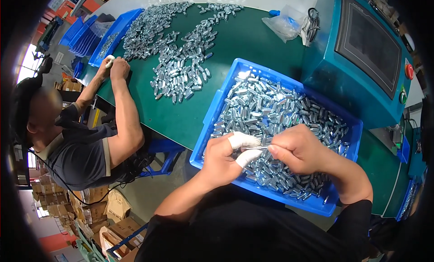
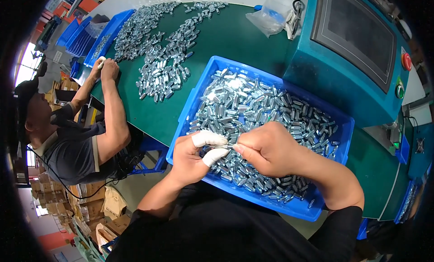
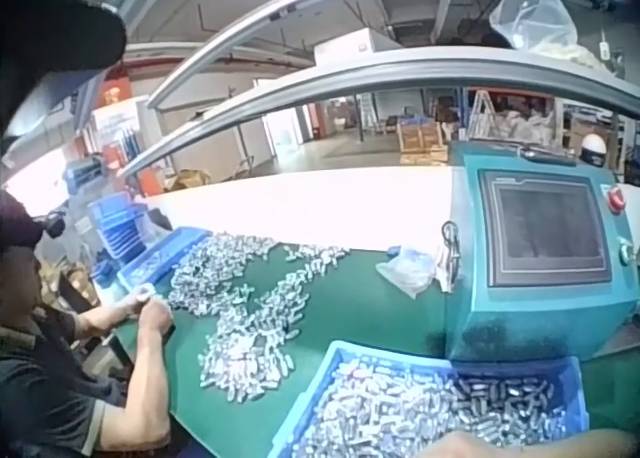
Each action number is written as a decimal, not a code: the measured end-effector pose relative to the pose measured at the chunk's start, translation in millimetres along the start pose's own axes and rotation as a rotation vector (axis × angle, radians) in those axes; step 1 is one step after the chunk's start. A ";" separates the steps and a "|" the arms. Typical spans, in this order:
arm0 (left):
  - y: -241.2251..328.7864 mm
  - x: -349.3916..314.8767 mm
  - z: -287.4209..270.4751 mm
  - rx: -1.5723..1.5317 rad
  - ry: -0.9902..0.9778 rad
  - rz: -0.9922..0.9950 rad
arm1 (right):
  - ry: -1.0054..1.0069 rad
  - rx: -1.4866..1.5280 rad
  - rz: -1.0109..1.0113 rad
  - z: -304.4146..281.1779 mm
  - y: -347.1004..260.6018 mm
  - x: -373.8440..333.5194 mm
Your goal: Sorting and inspecting small metal components from a blue bin on a factory production floor.
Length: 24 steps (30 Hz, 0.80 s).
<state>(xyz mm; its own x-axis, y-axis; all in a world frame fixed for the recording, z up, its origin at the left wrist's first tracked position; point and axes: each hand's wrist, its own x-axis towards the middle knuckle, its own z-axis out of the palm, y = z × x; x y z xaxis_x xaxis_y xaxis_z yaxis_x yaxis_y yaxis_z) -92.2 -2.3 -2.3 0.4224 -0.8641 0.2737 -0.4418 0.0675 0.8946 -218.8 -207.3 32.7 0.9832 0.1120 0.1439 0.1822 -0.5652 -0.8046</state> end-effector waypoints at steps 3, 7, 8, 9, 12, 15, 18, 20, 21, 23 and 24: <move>-7.4 -3.6 -1.9 -0.069 0.097 -0.079 | 0.117 0.064 -0.031 -11.6 1.8 -1.1; 4.4 9.6 -12.2 0.084 0.261 0.026 | 0.413 0.170 0.124 -20.5 -4.5 0.1; 4.6 11.4 -18.3 0.176 0.288 0.092 | 0.414 0.172 0.122 -19.4 -3.1 -0.1; -4.2 12.8 -29.6 0.310 0.315 0.132 | 0.401 0.167 0.119 -17.9 0.7 -2.3; -29.5 17.3 -67.4 0.351 0.564 -0.056 | 0.356 0.100 0.067 -15.0 1.0 -2.6; -73.7 22.7 -110.7 0.880 0.547 -0.106 | 0.311 0.112 0.031 -10.8 -4.1 0.8; -97.8 18.8 -116.0 1.053 0.489 -0.129 | 0.283 0.111 0.049 -9.3 -0.3 1.6; -99.7 14.7 -117.3 1.072 0.475 -0.107 | 0.274 0.110 0.052 -9.4 0.8 2.8; -98.4 14.5 -113.5 1.042 0.473 -0.078 | 0.266 0.101 0.062 -10.3 1.9 1.7; -90.9 13.4 -107.1 1.009 0.449 -0.045 | 0.269 0.095 0.075 -10.6 2.6 -0.5; -87.3 11.6 -107.0 1.010 0.449 -0.047 | 0.267 0.093 0.076 -10.3 2.6 -0.3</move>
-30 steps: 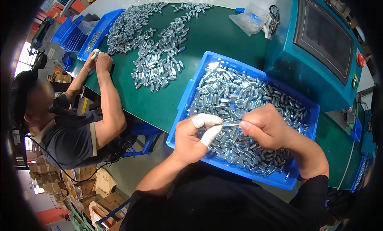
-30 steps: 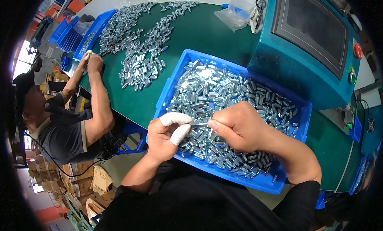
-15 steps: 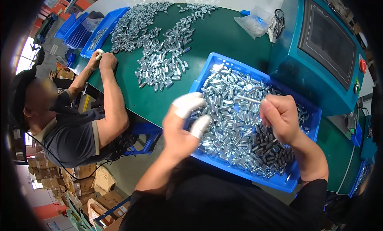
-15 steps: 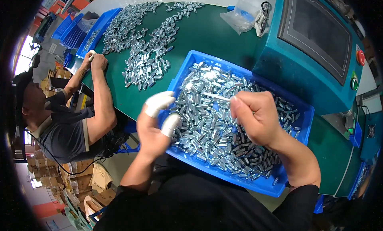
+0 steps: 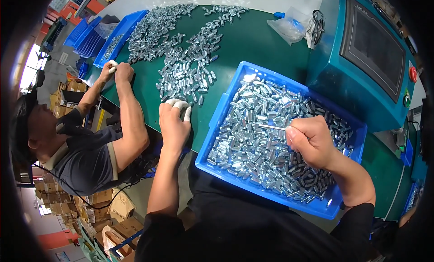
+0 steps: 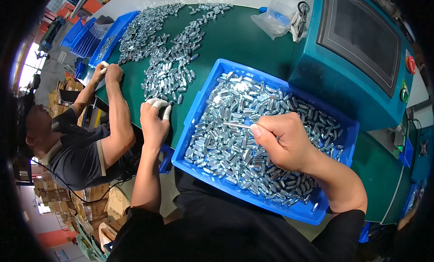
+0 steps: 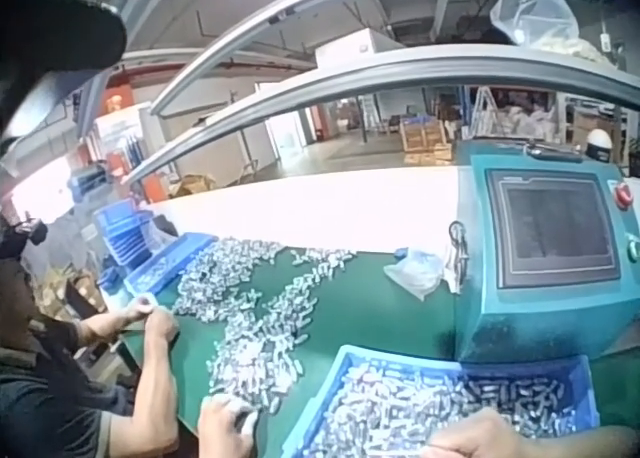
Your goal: Sorting and inspecting small metal components from a blue bin on a factory production floor.
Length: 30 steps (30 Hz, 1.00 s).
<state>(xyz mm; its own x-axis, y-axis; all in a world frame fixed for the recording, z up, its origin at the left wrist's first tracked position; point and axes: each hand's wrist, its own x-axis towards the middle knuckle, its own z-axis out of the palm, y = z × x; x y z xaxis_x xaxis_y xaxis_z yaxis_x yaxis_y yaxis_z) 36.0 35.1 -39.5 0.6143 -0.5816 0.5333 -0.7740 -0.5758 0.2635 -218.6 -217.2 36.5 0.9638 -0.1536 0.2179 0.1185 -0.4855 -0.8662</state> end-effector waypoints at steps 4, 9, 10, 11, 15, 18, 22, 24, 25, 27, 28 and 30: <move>7.1 -7.6 -13.2 -0.047 0.000 0.027 | -0.009 0.024 -0.005 2.6 1.9 0.6; 51.0 -14.3 -36.9 -1.081 -0.108 -0.517 | -0.043 0.010 -0.006 3.1 3.9 -0.6; 66.3 -15.1 -42.9 -1.369 -0.180 -0.571 | -0.046 0.004 0.001 2.9 4.3 -0.9; 79.8 -18.3 -45.5 -1.526 -0.254 -0.565 | -0.054 0.010 -0.017 3.3 5.2 -1.1; 113.4 -32.4 -29.6 -1.751 -0.191 -0.621 | -0.092 -0.014 -0.077 9.2 6.4 -0.5; 114.8 -39.5 -23.6 -1.673 -0.304 -0.709 | -0.134 -0.047 -0.074 12.4 6.8 -0.1; 116.2 -39.1 -24.8 -1.592 -0.344 -0.610 | -0.135 -0.027 -0.074 14.8 10.5 -0.4; 117.3 -37.6 -25.5 -1.586 -0.368 -0.629 | -0.113 -0.063 -0.068 13.5 10.2 -0.6; 118.5 -38.3 -25.3 -1.574 -0.365 -0.584 | -0.113 -0.061 -0.066 13.2 9.0 -0.2; 122.0 -38.9 -25.5 -1.560 -0.361 -0.541 | -0.101 -0.037 -0.054 12.4 6.6 0.5; 124.5 -38.5 -26.4 -1.551 -0.388 -0.528 | -0.102 -0.035 -0.055 12.9 7.0 0.1; 125.4 -38.7 -27.5 -1.537 -0.412 -0.516 | -0.162 -0.060 -0.078 15.7 8.0 -0.7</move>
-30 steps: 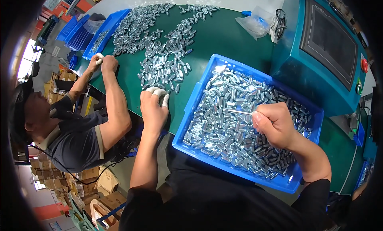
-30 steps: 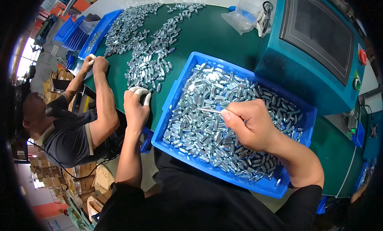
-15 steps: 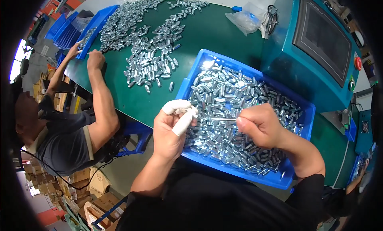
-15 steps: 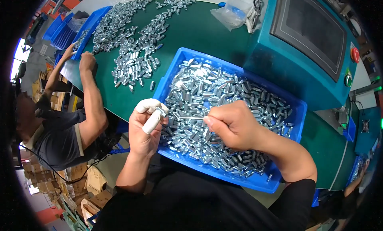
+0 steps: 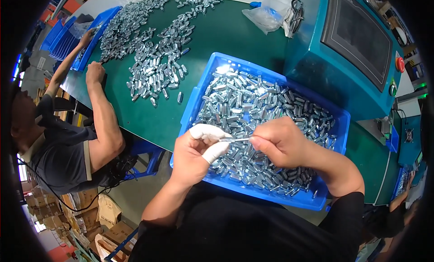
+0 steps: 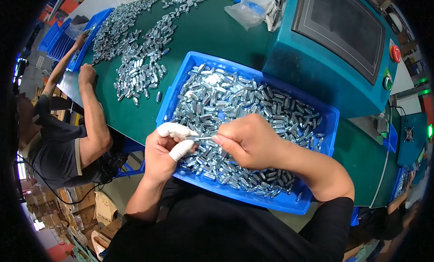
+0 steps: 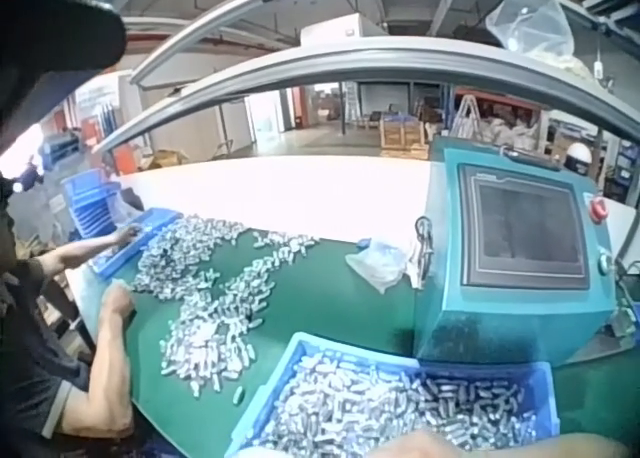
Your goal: Sorting and inspecting small metal components from a blue bin on a factory production floor.
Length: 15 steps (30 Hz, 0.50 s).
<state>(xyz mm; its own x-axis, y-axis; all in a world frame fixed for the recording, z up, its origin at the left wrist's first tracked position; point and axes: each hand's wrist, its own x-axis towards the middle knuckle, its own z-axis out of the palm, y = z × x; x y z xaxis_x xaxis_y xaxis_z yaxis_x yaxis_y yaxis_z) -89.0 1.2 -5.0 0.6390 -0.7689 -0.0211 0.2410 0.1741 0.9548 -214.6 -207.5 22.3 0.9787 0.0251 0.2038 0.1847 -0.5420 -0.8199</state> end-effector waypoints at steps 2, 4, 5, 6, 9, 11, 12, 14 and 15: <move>0.7 -0.5 -1.6 0.066 -0.044 -0.108 | 0.034 -0.070 -0.035 7.5 2.1 -2.3; 7.3 -0.9 -0.6 0.055 -0.100 -0.168 | 0.065 -0.133 -0.078 13.5 1.7 -1.7; 5.0 -2.3 -0.9 0.060 -0.154 -0.171 | 0.030 -0.204 -0.131 14.5 0.7 -1.5; 2.2 -3.5 -0.3 0.063 -0.213 -0.174 | -0.003 -0.279 -0.180 15.5 -1.8 -2.1; 5.0 -4.2 -3.0 0.185 -0.237 -0.031 | -0.072 -0.045 -0.003 14.7 -11.7 -3.1; 4.6 -7.2 -3.5 0.374 -0.259 0.095 | -0.182 0.339 0.249 10.6 -18.3 -2.1; 4.4 -7.9 -2.5 0.373 -0.259 0.097 | -0.182 0.337 0.249 9.3 -18.1 -0.8; 4.2 -8.8 0.9 0.514 -0.209 0.171 | -0.241 0.528 0.497 7.5 -17.9 0.7; 4.5 -5.7 5.0 0.484 -0.184 0.150 | -0.203 0.529 0.538 8.1 -19.0 0.6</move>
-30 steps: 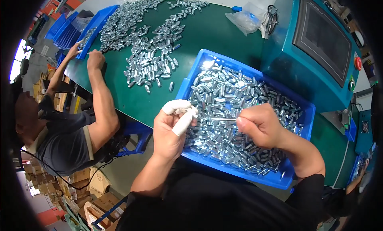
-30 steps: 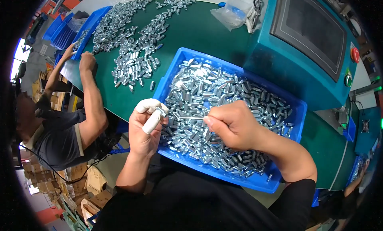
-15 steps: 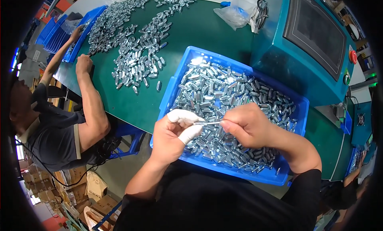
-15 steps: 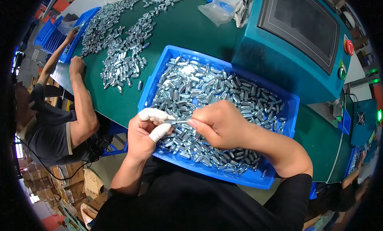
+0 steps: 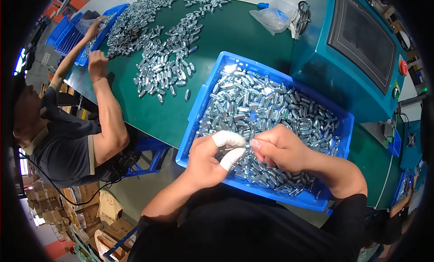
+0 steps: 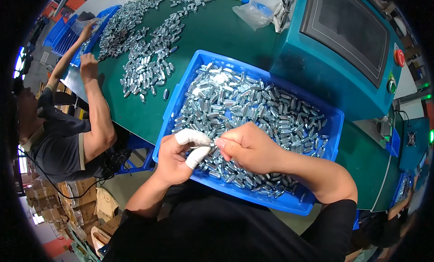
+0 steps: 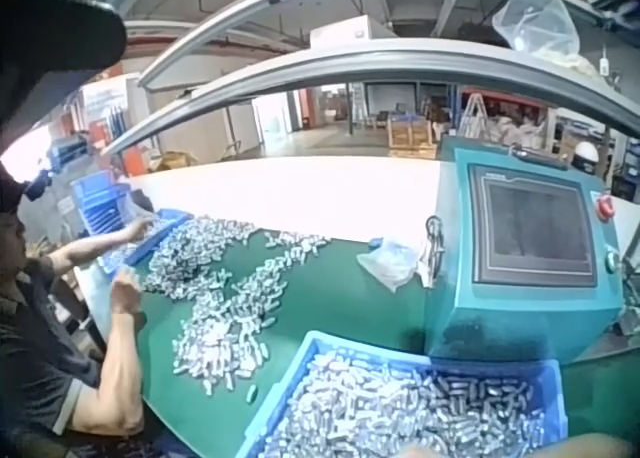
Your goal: Sorting and inspecting small metal components from a blue bin on a factory production floor.
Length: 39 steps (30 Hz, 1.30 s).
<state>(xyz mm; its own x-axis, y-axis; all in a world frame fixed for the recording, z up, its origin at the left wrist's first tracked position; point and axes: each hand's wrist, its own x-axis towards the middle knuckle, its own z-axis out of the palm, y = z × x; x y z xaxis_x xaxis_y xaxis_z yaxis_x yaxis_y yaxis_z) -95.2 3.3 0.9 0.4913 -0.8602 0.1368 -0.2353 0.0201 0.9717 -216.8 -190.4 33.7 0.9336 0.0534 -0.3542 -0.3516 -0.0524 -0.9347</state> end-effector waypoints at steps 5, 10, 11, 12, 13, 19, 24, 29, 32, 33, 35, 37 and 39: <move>2.6 5.4 3.9 0.152 -0.002 0.182 | 0.068 -0.288 -0.350 -8.7 8.2 -1.1; -4.6 6.4 -3.3 0.122 0.216 -0.007 | 0.356 -0.371 -0.402 -32.3 -8.9 -8.8; -2.9 6.8 -5.7 0.166 0.143 -0.024 | 0.348 -0.371 -0.410 -30.6 -9.1 -8.0; -2.6 11.5 -7.0 0.166 0.144 -0.023 | 0.376 -0.356 -0.429 -31.3 -6.4 -7.0; -0.3 16.1 -9.5 0.136 0.189 0.008 | 0.404 -0.341 -0.449 -31.6 -4.4 -6.3; -18.0 42.9 -70.4 0.495 0.487 -0.090 | 0.315 -0.386 -0.477 -23.7 -4.3 -4.0; -61.2 54.4 -92.1 0.982 0.371 0.043 | 0.306 -0.409 -0.494 -19.7 -0.9 -3.3; -57.3 48.6 -92.9 1.024 0.369 0.136 | 0.284 -0.413 -0.501 -17.6 -0.2 -1.2; -40.2 42.1 -85.2 0.615 0.434 -0.113 | 0.298 -0.399 -0.484 -19.1 1.1 -0.9; -33.8 36.9 -81.1 0.617 0.434 -0.114 | 0.298 -0.390 -0.477 -18.7 1.7 -0.1; -18.0 30.8 -64.7 -0.043 0.386 -0.106 | 0.304 -0.396 -0.486 -21.5 2.5 -1.8; 2.3 17.4 -40.8 -0.216 0.277 -0.068 | 0.290 -0.398 -0.506 -21.7 -1.0 -3.3; 6.8 6.1 -23.3 -0.215 0.114 -0.089 | 0.223 -0.439 -0.494 -21.6 -4.0 -2.1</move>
<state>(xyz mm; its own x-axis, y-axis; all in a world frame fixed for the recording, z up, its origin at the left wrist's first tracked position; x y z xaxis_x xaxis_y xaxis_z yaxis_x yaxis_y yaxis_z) -74.3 10.1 12.8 0.5960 -0.8009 0.0578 -0.0094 0.0650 0.9978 -215.9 -211.8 38.9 0.9853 -0.0289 0.1683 0.1346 -0.4757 -0.8693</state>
